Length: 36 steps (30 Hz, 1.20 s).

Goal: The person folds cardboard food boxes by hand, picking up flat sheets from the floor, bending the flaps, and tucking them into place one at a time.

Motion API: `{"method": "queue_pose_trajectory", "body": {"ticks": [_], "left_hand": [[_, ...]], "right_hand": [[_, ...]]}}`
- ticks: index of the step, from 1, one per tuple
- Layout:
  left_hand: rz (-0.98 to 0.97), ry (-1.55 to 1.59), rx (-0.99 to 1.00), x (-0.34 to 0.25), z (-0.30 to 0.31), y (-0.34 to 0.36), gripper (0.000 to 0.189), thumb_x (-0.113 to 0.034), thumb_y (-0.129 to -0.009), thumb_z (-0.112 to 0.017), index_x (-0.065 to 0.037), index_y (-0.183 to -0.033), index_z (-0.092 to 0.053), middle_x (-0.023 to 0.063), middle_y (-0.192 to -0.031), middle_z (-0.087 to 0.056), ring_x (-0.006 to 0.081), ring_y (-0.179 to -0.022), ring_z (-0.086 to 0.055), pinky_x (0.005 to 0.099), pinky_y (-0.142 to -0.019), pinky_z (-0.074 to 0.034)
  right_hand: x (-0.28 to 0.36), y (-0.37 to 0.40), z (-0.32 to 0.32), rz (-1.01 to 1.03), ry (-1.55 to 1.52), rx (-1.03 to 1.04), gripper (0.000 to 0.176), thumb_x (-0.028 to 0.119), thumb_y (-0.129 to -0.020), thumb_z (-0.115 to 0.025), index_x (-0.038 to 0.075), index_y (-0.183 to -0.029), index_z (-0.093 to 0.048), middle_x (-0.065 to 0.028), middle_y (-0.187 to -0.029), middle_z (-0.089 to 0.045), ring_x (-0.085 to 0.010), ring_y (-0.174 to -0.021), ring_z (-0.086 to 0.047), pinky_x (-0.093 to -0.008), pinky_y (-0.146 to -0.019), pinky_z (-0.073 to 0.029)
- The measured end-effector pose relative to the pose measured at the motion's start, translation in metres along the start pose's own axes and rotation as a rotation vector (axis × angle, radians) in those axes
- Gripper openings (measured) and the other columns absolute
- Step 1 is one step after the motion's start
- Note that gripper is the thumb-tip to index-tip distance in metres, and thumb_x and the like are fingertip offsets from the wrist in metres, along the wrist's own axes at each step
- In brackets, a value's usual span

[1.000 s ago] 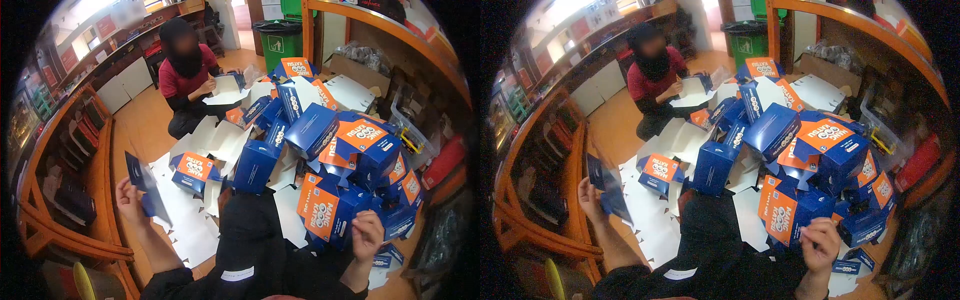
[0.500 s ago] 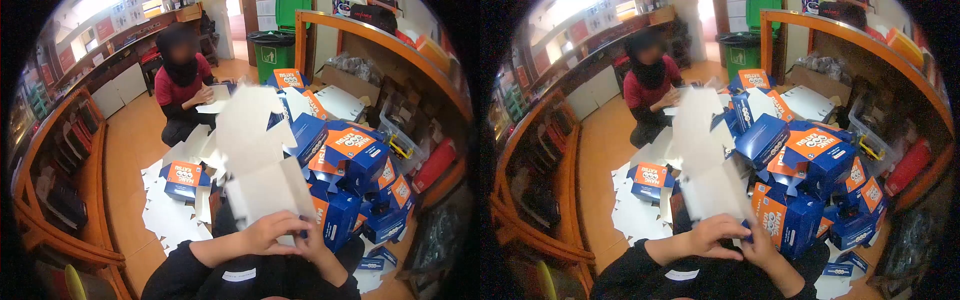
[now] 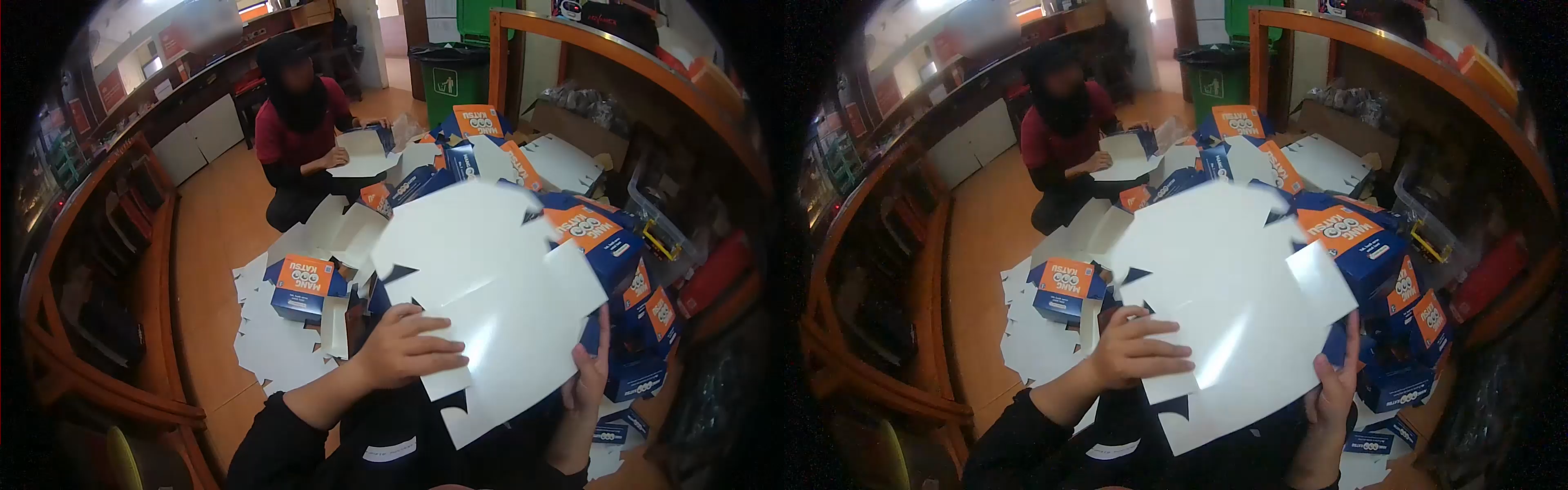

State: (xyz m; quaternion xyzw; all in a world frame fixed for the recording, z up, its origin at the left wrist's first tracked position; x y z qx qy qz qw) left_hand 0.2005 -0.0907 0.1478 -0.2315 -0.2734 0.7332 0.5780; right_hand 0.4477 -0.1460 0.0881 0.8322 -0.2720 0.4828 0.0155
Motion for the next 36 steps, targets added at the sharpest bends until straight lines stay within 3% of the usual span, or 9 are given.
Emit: {"method": "queue_pose_trajectory", "body": {"ticks": [4, 7, 13, 14, 19, 22, 28, 30, 36], "left_hand": [[0.052, 0.041, -0.155, 0.011, 0.026, -0.016, 0.017, -0.016, -0.073, -0.063, -0.019, -0.089, -0.067, -0.0035, -0.081, -0.065, 0.0128, -0.072, -0.062, 0.0259, -0.059, -0.039], [0.052, 0.156, -0.09, -0.001, 0.023, -0.027, 0.021, -0.014, -0.07, -0.064, -0.018, -0.091, -0.067, -0.0027, -0.078, -0.063, 0.013, -0.063, -0.059, 0.0257, -0.052, -0.04], [-0.038, 0.6, 0.219, -0.03, -0.011, -0.036, 0.02, -0.017, -0.075, -0.064, -0.016, -0.095, -0.065, 0.0009, -0.072, -0.061, 0.0192, -0.057, -0.056, 0.0293, -0.051, -0.042], [-0.021, 0.736, 0.251, -0.031, -0.014, -0.037, 0.018, -0.018, -0.077, -0.063, -0.015, -0.095, -0.065, 0.0021, -0.071, -0.061, 0.0198, -0.057, -0.057, 0.0296, -0.052, -0.042], [0.523, 1.173, 0.691, -0.004, -0.06, -0.015, 0.021, -0.022, -0.086, -0.058, -0.003, -0.092, -0.064, 0.0051, -0.069, -0.061, 0.0095, -0.062, -0.055, 0.0245, -0.058, -0.041], [0.49, 1.251, 0.694, -0.017, -0.066, -0.017, 0.028, -0.026, -0.09, -0.051, -0.001, -0.097, -0.062, 0.0058, -0.073, -0.061, 0.008, -0.064, -0.053, 0.0234, -0.059, -0.042], [0.55, 1.222, 0.663, -0.019, -0.081, -0.018, 0.029, -0.027, -0.091, -0.049, -0.002, -0.099, -0.06, 0.0057, -0.078, -0.059, 0.0105, -0.072, -0.054, 0.0243, -0.067, -0.042], [0.359, 1.149, 0.582, -0.022, -0.075, -0.029, 0.029, -0.028, -0.091, -0.049, -0.002, -0.099, -0.059, 0.0051, -0.081, -0.058, 0.0108, -0.075, -0.053, 0.0241, -0.068, -0.041], [0.478, 1.359, 0.711, -0.032, -0.099, -0.01, 0.025, -0.018, -0.089, -0.052, -0.001, -0.106, -0.055, 0.0084, -0.099, -0.058, 0.0157, -0.093, -0.054, 0.0287, -0.081, -0.042]], "right_hand": [[0.047, 0.012, 0.0, 0.46, 0.654, -0.111, 0.08, 0.039, -0.079, -0.061, 0.005, -0.138, -0.02, -0.0176, -0.136, -0.031, -0.0318, -0.126, -0.029, -0.0472, -0.103, -0.021], [0.061, 0.049, -0.07, 0.664, 1.112, 0.423, 0.071, 0.05, -0.073, -0.064, 0.013, -0.128, -0.039, -0.0141, -0.132, -0.036, -0.033, -0.124, -0.03, -0.0521, -0.104, -0.012], [0.064, 0.064, -0.124, 0.762, 1.324, 0.598, 0.032, 0.038, -0.064, -0.073, 0.032, -0.092, -0.058, 0.0059, -0.095, -0.051, -0.0228, -0.113, -0.041, -0.0601, -0.103, -0.01], [0.063, 0.065, -0.127, 0.802, 1.276, 0.657, 0.026, 0.033, -0.064, -0.073, 0.031, -0.085, -0.058, 0.0107, -0.088, -0.049, -0.0164, -0.101, -0.046, -0.0578, -0.097, -0.022], [0.081, 0.067, -0.13, 0.81, 0.981, 0.772, 0.018, 0.022, -0.072, -0.068, 0.031, -0.086, -0.061, 0.0077, -0.078, -0.045, -0.0112, -0.069, -0.042, -0.034, -0.066, -0.031], [0.064, 0.058, -0.143, 0.687, 1.219, 0.867, 0.027, 0.018, -0.074, -0.065, 0.031, -0.098, -0.063, 0.0058, -0.077, -0.045, -0.0118, -0.066, -0.042, -0.0291, -0.059, -0.029], [0.072, 0.05, -0.139, 0.645, 1.279, 0.691, 0.02, 0.017, -0.073, -0.063, 0.024, -0.092, -0.065, 0.0029, -0.077, -0.05, -0.0147, -0.067, -0.046, -0.0309, -0.059, -0.032], [0.057, 0.051, -0.141, 0.548, 1.279, 0.876, 0.024, 0.011, -0.072, -0.066, 0.023, -0.093, -0.065, -0.0006, -0.082, -0.05, -0.0168, -0.073, -0.046, -0.0318, -0.063, -0.032], [0.033, 0.059, -0.148, 0.463, 1.241, 1.028, 0.031, 0.019, -0.074, -0.067, 0.026, -0.104, -0.06, -0.005, -0.107, -0.045, -0.0221, -0.096, -0.04, -0.0406, -0.077, -0.031]]}}
Point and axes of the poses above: each hand's wrist, its own y-axis away from the middle knuckle, its own z-axis out of the back of the hand, x = y × z, the point moved 8 cm from there along -y, towards the middle knuckle
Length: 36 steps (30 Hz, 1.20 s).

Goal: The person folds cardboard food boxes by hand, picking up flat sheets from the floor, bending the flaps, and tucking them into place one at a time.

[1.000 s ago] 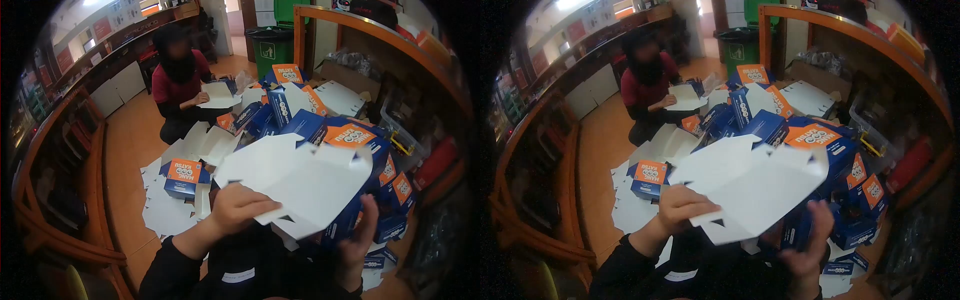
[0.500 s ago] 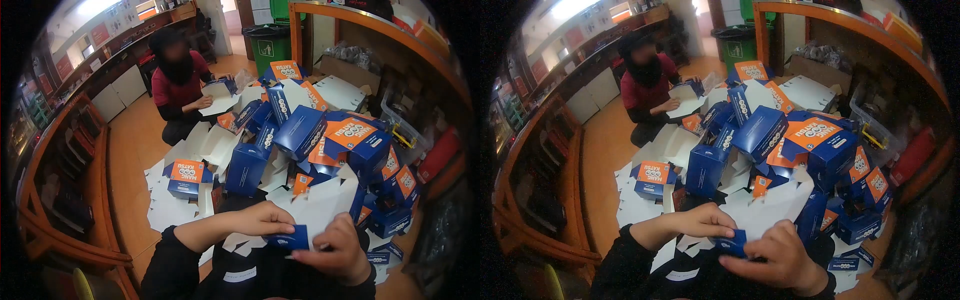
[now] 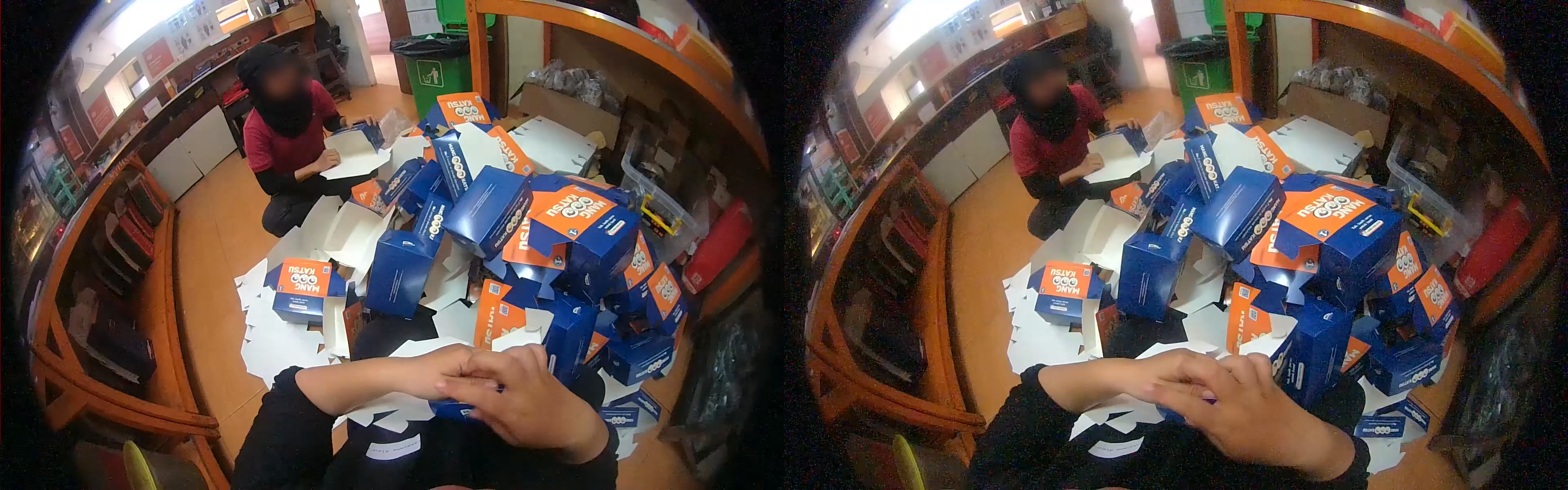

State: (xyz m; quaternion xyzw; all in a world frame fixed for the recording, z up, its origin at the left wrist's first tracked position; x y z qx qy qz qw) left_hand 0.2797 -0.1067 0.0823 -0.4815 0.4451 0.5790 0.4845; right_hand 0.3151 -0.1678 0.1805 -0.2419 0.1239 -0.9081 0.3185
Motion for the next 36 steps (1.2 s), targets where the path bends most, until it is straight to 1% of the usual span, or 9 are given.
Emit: {"method": "queue_pose_trajectory", "body": {"ticks": [4, 5, 7, 9, 15, 22, 26, 30, 36], "left_hand": [[-0.329, -0.069, -0.524, -0.038, 0.042, 0.02, 0.022, -0.016, -0.09, -0.047, 0.0, -0.102, -0.056, 0.0053, -0.095, -0.06, 0.011, -0.088, -0.056, 0.0263, -0.078, -0.044], [-0.317, 0.575, -0.592, -0.029, 0.055, 0.025, 0.021, -0.01, -0.09, -0.044, 0.0, -0.105, -0.055, 0.009, -0.102, -0.06, 0.0139, -0.094, -0.058, 0.0294, -0.083, -0.046], [-0.431, 0.574, -0.902, -0.057, 0.075, 0.04, 0.041, -0.031, -0.094, -0.037, -0.001, -0.122, -0.041, 0.0165, -0.111, -0.055, 0.026, -0.098, -0.058, 0.0402, -0.086, -0.049], [-0.498, 0.668, -0.986, -0.075, 0.071, 0.043, 0.04, -0.027, -0.093, -0.041, -0.004, -0.126, -0.036, 0.0175, -0.116, -0.052, 0.0284, -0.102, -0.056, 0.0425, -0.088, -0.047], [-0.844, 0.893, -0.808, -0.076, 0.04, 0.033, 0.051, 0.007, -0.084, -0.051, -0.012, -0.128, -0.034, 0.0114, -0.12, -0.049, 0.0215, -0.11, -0.05, 0.0393, -0.093, -0.044], [-0.604, -0.439, -0.857, -0.081, 0.023, 0.038, 0.02, -0.002, -0.086, -0.052, 0.003, -0.105, -0.051, 0.0124, -0.098, -0.058, 0.0167, -0.088, -0.059, 0.0293, -0.077, -0.047], [-0.213, -0.188, -0.532, -0.061, 0.034, 0.027, 0.023, -0.011, -0.086, -0.053, 0.003, -0.104, -0.051, 0.0165, -0.085, -0.059, 0.0204, -0.075, -0.062, 0.0308, -0.063, -0.048], [-0.379, -0.557, -0.718, -0.085, 0.023, 0.03, 0.024, -0.012, -0.081, -0.056, 0.002, -0.1, -0.052, 0.0177, -0.079, -0.059, 0.0341, -0.068, -0.059, 0.0384, -0.061, -0.047], [-0.568, -0.728, -0.747, -0.082, 0.009, 0.03, 0.03, -0.01, -0.074, -0.059, 0.0, -0.101, -0.054, 0.0166, -0.089, -0.058, 0.0337, -0.079, -0.057, 0.0392, -0.069, -0.046]], "right_hand": [[0.008, 0.022, 0.03, 0.032, 0.062, -0.466, 0.044, 0.031, -0.069, -0.07, 0.035, -0.112, -0.058, -0.0037, -0.118, -0.04, -0.0259, -0.114, -0.033, -0.0472, -0.096, -0.023], [0.011, 0.025, 0.028, 0.084, 0.127, -0.561, 0.044, 0.032, -0.071, -0.068, 0.04, -0.112, -0.056, -0.0003, -0.119, -0.041, -0.0254, -0.119, -0.031, -0.048, -0.102, -0.02], [0.013, 0.012, 0.01, 0.109, 0.168, -0.329, 0.038, 0.028, -0.073, -0.066, 0.04, -0.108, -0.059, 0.0032, -0.119, -0.044, -0.0244, -0.122, -0.03, -0.0483, -0.102, -0.025], [0.006, 0.007, 0.007, 0.128, 0.206, -0.381, 0.037, 0.024, -0.074, -0.064, 0.039, -0.108, -0.059, 0.0045, -0.119, -0.045, -0.0244, -0.122, -0.032, -0.0484, -0.102, -0.028], [-0.004, 0.024, 0.017, 0.158, 0.158, -0.722, 0.035, 0.034, -0.079, -0.06, 0.027, -0.113, -0.058, -0.0027, -0.121, -0.043, -0.0334, -0.115, -0.044, -0.0482, -0.098, -0.035], [-0.043, 0.024, 0.016, -0.08, -0.098, -0.664, 0.043, 0.038, -0.087, -0.048, 0.004, -0.111, -0.061, -0.0224, -0.132, -0.022, -0.0374, -0.113, -0.045, -0.0413, -0.093, -0.042], [-0.041, 0.028, 0.014, 0.067, -0.184, -0.558, 0.038, 0.033, -0.086, -0.049, 0.006, -0.109, -0.062, -0.0227, -0.134, -0.022, -0.0361, -0.114, -0.044, -0.0415, -0.094, -0.04], [-0.037, 0.021, 0.02, -0.061, -0.062, -0.539, 0.037, 0.026, -0.082, -0.057, 0.006, -0.113, -0.06, -0.0254, -0.136, -0.021, -0.0364, -0.115, -0.043, -0.0425, -0.095, -0.038], [-0.037, 0.014, 0.022, -0.096, -0.066, -0.474, 0.048, 0.024, -0.077, -0.064, 0.01, -0.122, -0.053, -0.0286, -0.136, -0.023, -0.0366, -0.114, -0.043, -0.0426, -0.093, -0.038]]}}
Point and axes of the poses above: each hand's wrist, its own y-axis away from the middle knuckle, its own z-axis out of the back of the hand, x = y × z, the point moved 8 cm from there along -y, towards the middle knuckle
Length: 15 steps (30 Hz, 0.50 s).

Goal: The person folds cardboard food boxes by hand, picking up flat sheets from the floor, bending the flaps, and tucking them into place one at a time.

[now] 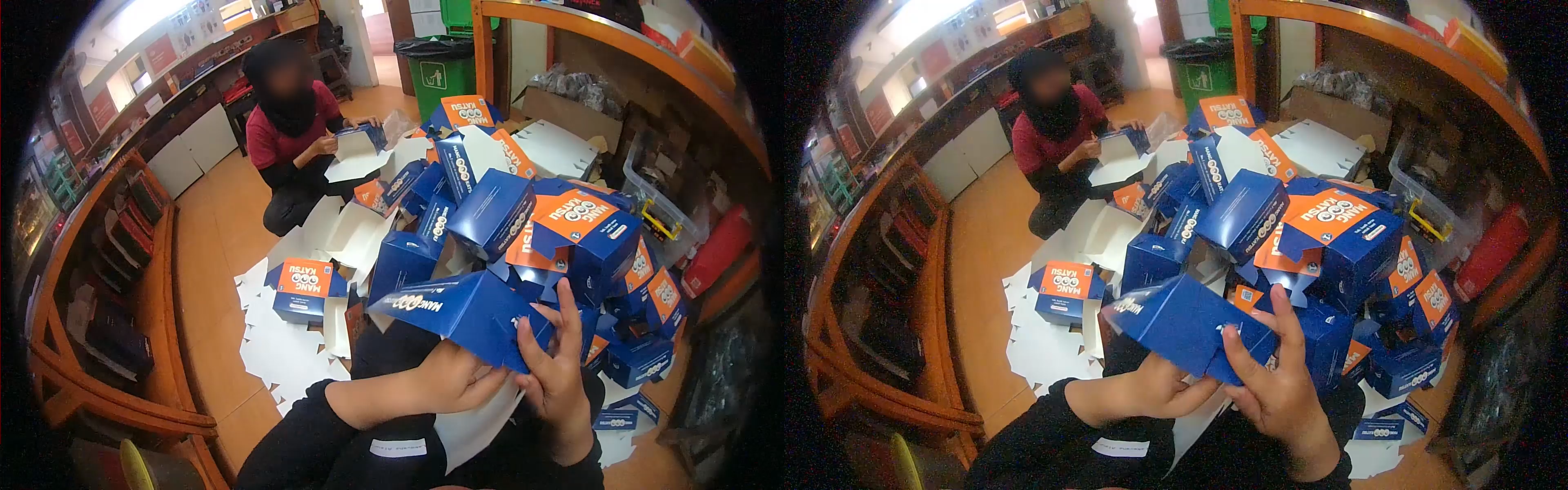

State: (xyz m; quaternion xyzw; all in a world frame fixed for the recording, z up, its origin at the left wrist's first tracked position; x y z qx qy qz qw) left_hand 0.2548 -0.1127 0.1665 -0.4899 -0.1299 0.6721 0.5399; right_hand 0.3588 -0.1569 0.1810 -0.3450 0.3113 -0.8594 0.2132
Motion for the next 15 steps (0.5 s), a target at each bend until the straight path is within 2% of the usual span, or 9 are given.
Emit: {"method": "queue_pose_trajectory", "body": {"ticks": [1, 4, 7, 8, 10, 11, 12, 13, 15], "left_hand": [[-0.045, 0.011, -0.018, -0.002, 0.002, 0.0, 0.031, -0.01, -0.074, -0.059, 0.0, -0.102, -0.054, 0.0166, -0.091, -0.057, 0.0337, -0.081, -0.057, 0.0394, -0.07, -0.045], [-0.028, 0.17, 0.161, -0.006, -0.001, -0.001, 0.034, -0.008, -0.072, -0.06, -0.001, -0.105, -0.054, 0.0158, -0.102, -0.055, 0.0331, -0.093, -0.054, 0.0399, -0.082, -0.042], [0.033, 0.34, 0.208, 0.008, 0.016, 0.01, 0.048, -0.012, -0.072, -0.063, 0.001, -0.115, -0.046, 0.018, -0.118, -0.047, 0.033, -0.106, -0.049, 0.0419, -0.095, -0.034], [0.407, 0.394, 0.063, 0.053, 0.023, 0.036, 0.065, -0.031, -0.074, -0.06, 0.002, -0.124, -0.034, 0.0201, -0.126, -0.04, 0.0342, -0.115, -0.042, 0.0449, -0.099, -0.029], [0.214, 1.584, -0.299, 0.061, 0.044, 0.027, 0.09, -0.064, -0.077, -0.046, 0.003, -0.132, -0.025, 0.023, -0.131, -0.038, 0.0362, -0.119, -0.042, 0.0499, -0.098, -0.034], [0.201, 1.594, -0.353, 0.08, 0.062, 0.023, 0.082, -0.063, -0.082, -0.037, 0.002, -0.131, -0.027, 0.0234, -0.127, -0.043, 0.0353, -0.109, -0.052, 0.049, -0.089, -0.045], [0.364, 1.557, -0.558, 0.099, 0.079, 0.032, 0.066, -0.05, -0.088, -0.037, -0.002, -0.132, -0.029, 0.0218, -0.122, -0.048, 0.0322, -0.099, -0.058, 0.0446, -0.081, -0.051], [0.454, 1.458, -0.822, 0.118, 0.094, 0.039, 0.054, -0.033, -0.09, -0.046, -0.006, -0.133, -0.028, 0.0189, -0.119, -0.05, 0.0305, -0.099, -0.059, 0.0433, -0.079, -0.052], [0.397, 1.134, -0.813, 0.104, 0.109, 0.031, 0.06, -0.017, -0.084, -0.057, -0.009, -0.135, -0.026, 0.0182, -0.116, -0.051, 0.0276, -0.1, -0.058, 0.0397, -0.077, -0.054]], "right_hand": [[0.003, -0.001, 0.002, 0.013, -0.016, 0.015, 0.053, 0.024, -0.076, -0.066, 0.011, -0.125, -0.05, -0.0287, -0.135, -0.025, -0.0364, -0.114, -0.043, -0.0426, -0.093, -0.038], [0.002, -0.005, 0.005, -0.025, -0.176, 0.041, 0.067, 0.026, -0.071, -0.071, 0.014, -0.131, -0.042, -0.0269, -0.129, -0.037, -0.036, -0.114, -0.044, -0.0435, -0.093, -0.038], [0.0, 0.003, 0.015, -0.1, -0.289, -0.039, 0.073, 0.026, -0.069, -0.073, 0.015, -0.132, -0.039, -0.0234, -0.121, -0.048, -0.0361, -0.112, -0.047, -0.0453, -0.092, -0.039], [0.005, 0.007, 0.017, -0.011, -0.265, -0.055, 0.067, 0.024, -0.069, -0.072, 0.018, -0.129, -0.042, -0.0197, -0.119, -0.049, -0.0356, -0.111, -0.047, -0.0456, -0.091, -0.04], [0.008, 0.02, 0.013, 0.16, -0.22, -0.088, 0.057, 0.019, -0.071, -0.07, 0.026, -0.123, -0.048, -0.0124, -0.117, -0.053, -0.0348, -0.11, -0.048, -0.0463, -0.089, -0.042], [0.014, 0.026, 0.012, 0.245, -0.198, -0.103, 0.053, 0.016, -0.072, -0.069, 0.029, -0.12, -0.051, -0.0087, -0.116, -0.054, -0.0343, -0.11, -0.049, -0.0466, -0.088, -0.043], [0.017, 0.027, 0.001, 0.208, -0.203, 0.001, 0.046, 0.013, -0.071, -0.067, 0.033, -0.111, -0.056, -0.001, -0.116, -0.054, -0.032, -0.11, -0.048, -0.0452, -0.09, -0.043], [0.02, 0.026, -0.012, 0.197, -0.127, 0.151, 0.044, 0.012, -0.069, -0.067, 0.031, -0.108, -0.059, 0.0004, -0.117, -0.053, -0.0301, -0.111, -0.046, -0.0439, -0.092, -0.043], [0.01, 0.024, -0.026, 0.108, -0.055, 0.256, 0.045, 0.016, -0.069, -0.069, 0.028, -0.11, -0.058, -0.0009, -0.118, -0.052, -0.0306, -0.112, -0.045, -0.0427, -0.093, -0.041]]}}
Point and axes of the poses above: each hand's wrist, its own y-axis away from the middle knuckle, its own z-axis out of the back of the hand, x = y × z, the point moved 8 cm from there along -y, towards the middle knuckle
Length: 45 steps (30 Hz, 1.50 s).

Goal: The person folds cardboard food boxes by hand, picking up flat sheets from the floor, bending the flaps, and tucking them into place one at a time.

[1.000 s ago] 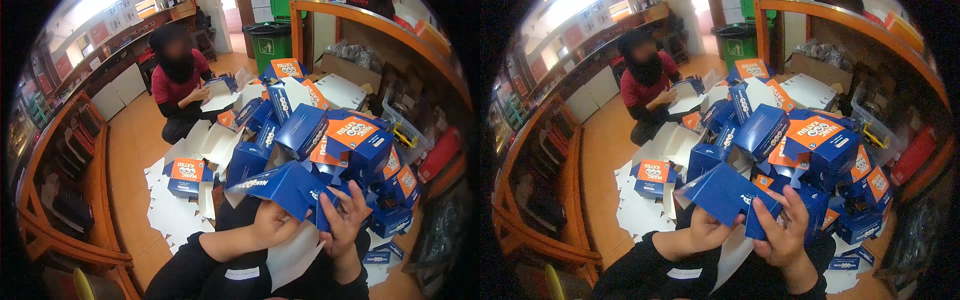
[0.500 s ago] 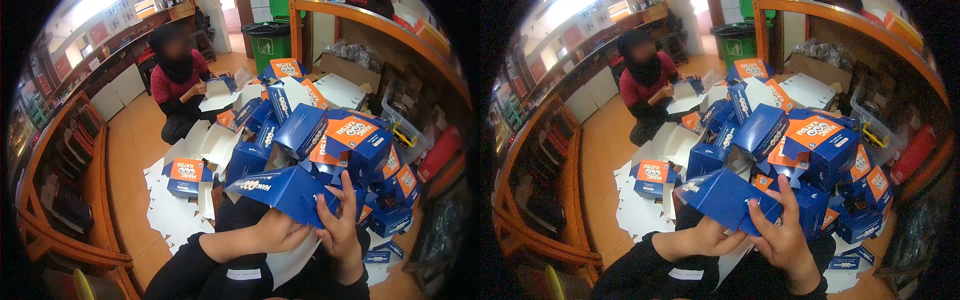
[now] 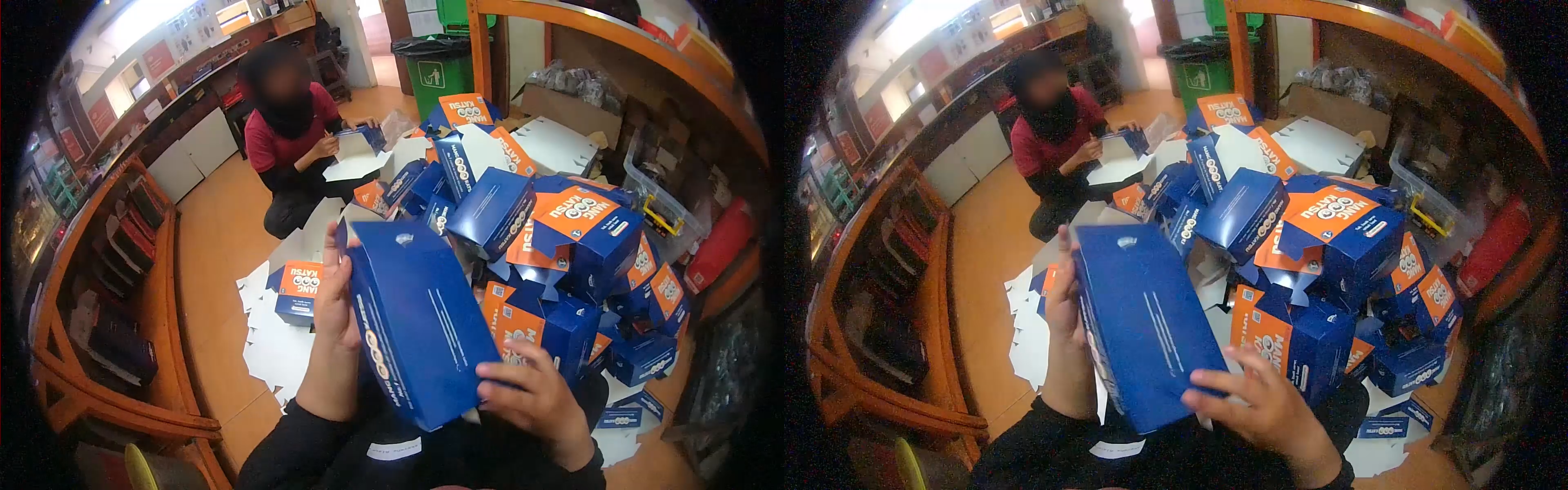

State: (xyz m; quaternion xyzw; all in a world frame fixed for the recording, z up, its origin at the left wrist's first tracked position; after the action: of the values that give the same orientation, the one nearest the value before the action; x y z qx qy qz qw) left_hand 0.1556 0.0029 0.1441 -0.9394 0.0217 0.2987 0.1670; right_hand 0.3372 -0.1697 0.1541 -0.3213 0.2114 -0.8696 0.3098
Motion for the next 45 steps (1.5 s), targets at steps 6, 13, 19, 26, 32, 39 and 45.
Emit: {"method": "queue_pose_trajectory", "body": {"ticks": [6, 13, 19, 26, 32, 39, 45], "left_hand": [[0.337, -0.625, 0.703, 0.035, -0.036, 0.055, 0.047, -0.012, -0.074, -0.07, 0.002, -0.115, -0.052, 0.0115, -0.105, -0.06, 0.0165, -0.097, -0.057, 0.0297, -0.081, -0.045], [0.021, -0.549, 1.32, 0.044, -0.101, 0.1, 0.013, -0.02, -0.078, -0.065, -0.012, -0.089, -0.067, -0.0014, -0.079, -0.065, 0.0156, -0.067, -0.057, 0.029, -0.07, -0.037], [-0.17, -1.057, 1.137, 0.056, -0.093, 0.091, 0.02, -0.023, -0.077, -0.067, -0.018, -0.097, -0.064, 0.0031, -0.103, -0.053, 0.0174, -0.094, -0.048, 0.0318, -0.08, -0.035], [0.136, -0.88, 0.99, 0.1, -0.056, 0.109, 0.064, -0.017, -0.077, -0.069, -0.007, -0.122, -0.025, 0.0175, -0.122, -0.034, 0.0239, -0.104, -0.047, 0.0328, -0.086, -0.042], [0.613, -0.841, 0.7, 0.093, -0.035, 0.085, 0.091, 0.002, -0.074, -0.065, -0.006, -0.141, -0.005, 0.0129, -0.116, -0.05, 0.018, -0.091, -0.058, 0.0302, -0.078, -0.047], [0.326, -0.775, 0.917, 0.08, -0.047, 0.086, 0.031, -0.016, -0.071, -0.073, -0.005, -0.097, -0.062, 0.0048, -0.079, -0.065, 0.0082, -0.062, -0.06, 0.0221, -0.057, -0.045], [0.489, -1.11, 0.782, 0.095, -0.017, 0.077, 0.016, -0.019, -0.08, -0.065, -0.005, -0.088, -0.063, 0.0039, -0.071, -0.064, 0.0085, -0.064, -0.059, 0.023, -0.058, -0.044]], "right_hand": [[-0.015, 0.007, 0.022, -0.087, 0.126, -0.353, 0.043, 0.039, -0.076, -0.063, 0.018, -0.113, -0.057, -0.0068, -0.123, -0.049, -0.0353, -0.118, -0.038, -0.0504, -0.099, -0.029], [-0.046, -0.001, -0.022, -0.324, 0.106, 0.082, 0.021, 0.034, -0.078, -0.06, 0.014, -0.078, -0.064, -0.0041, -0.064, -0.056, -0.0225, -0.061, -0.054, -0.0396, -0.073, -0.04], [-0.033, -0.013, -0.008, -0.231, 0.182, 0.021, 0.015, 0.025, -0.071, -0.067, 0.012, -0.076, -0.061, -0.0035, -0.059, -0.051, -0.0204, -0.057, -0.051, -0.036, -0.062, -0.038], [-0.024, -0.011, -0.012, -0.108, 0.185, -0.138, 0.029, 0.013, -0.068, -0.067, 0.009, -0.096, -0.061, -0.0031, -0.064, -0.048, -0.0216, -0.059, -0.047, -0.0371, -0.067, -0.04], [-0.017, -0.001, 0.02, -0.039, 0.1, -0.413, 0.03, 0.001, -0.068, -0.063, 0.008, -0.097, -0.063, -0.0052, -0.072, -0.056, -0.0209, -0.073, -0.055, -0.0391, -0.08, -0.044], [-0.058, 0.016, -0.007, -0.413, -0.436, -0.106, 0.022, 0.021, -0.083, -0.057, 0.004, -0.096, -0.062, -0.0103, -0.075, -0.059, -0.0138, -0.06, -0.055, -0.0245, -0.056, -0.042], [-0.057, 0.043, 0.014, -0.295, -0.455, -0.489, 0.022, 0.021, -0.06, -0.079, 0.011, -0.071, -0.064, -0.0045, -0.07, -0.059, -0.0194, -0.064, -0.052, -0.0297, -0.057, -0.038]]}}
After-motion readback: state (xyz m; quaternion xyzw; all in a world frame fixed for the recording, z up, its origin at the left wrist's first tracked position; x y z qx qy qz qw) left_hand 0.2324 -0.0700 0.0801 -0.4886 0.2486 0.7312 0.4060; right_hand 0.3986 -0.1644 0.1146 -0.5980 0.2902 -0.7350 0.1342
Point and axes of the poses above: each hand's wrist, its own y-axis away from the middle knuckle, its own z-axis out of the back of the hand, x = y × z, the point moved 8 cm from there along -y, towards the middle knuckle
